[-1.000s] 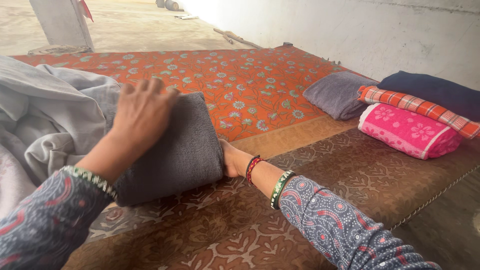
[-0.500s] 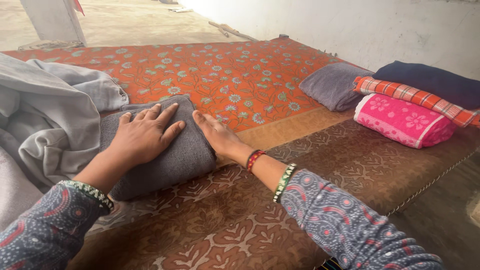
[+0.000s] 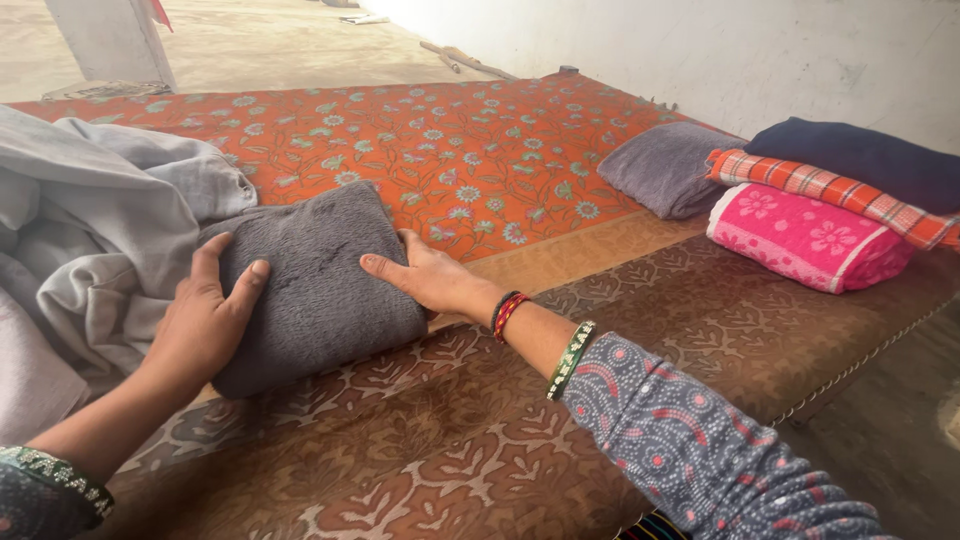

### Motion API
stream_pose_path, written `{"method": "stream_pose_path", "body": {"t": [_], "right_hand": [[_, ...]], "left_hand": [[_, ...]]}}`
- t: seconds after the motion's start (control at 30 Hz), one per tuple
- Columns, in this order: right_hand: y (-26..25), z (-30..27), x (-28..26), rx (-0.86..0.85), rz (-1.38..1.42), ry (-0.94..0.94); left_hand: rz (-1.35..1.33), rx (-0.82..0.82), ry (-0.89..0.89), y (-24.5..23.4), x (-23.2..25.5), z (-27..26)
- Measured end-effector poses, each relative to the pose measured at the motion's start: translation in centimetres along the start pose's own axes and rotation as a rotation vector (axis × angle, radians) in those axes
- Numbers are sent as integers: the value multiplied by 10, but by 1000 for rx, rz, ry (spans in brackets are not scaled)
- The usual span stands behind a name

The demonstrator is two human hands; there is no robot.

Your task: The person folds a dark gray towel on a patterned orange mat, smoothing and aligning edges, then rolls it into a compact bundle and places it on a stack of other folded towels. The person then begins to handle a light gray towel.

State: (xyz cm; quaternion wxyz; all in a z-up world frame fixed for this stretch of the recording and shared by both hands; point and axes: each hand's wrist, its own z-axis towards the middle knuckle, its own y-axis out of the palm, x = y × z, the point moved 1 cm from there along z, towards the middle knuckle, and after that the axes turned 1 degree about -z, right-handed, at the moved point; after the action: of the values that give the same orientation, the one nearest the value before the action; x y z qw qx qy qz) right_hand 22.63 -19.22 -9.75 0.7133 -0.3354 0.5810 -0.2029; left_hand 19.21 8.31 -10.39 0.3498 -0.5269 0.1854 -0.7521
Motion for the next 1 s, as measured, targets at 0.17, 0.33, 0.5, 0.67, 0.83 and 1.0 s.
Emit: {"method": "stream_pose_path", "body": {"t": [0.17,0.33,0.5,0.67,0.83,1.0], "right_hand": [[-18,-22,-24,-141,135,19],[-25,-43,-42,-366,234,235],[-28,-43,-32,-440,285,212],[-39,-40,-21,-643,312,201],[-54,-49,-21,-912,201,154],[-56,-28,-12,-585,185,257]], "left_hand": [[5,-5,83,-2,-3,-5],[30,-155,115,-3,-5,-2],[-143,-125,-28,-3,-2,-3],[-382,-239,-187,-14,13,-13],[-360,-541,-458,-39,3,-36],[-208,-559,-380,-54,-32,13]]}}
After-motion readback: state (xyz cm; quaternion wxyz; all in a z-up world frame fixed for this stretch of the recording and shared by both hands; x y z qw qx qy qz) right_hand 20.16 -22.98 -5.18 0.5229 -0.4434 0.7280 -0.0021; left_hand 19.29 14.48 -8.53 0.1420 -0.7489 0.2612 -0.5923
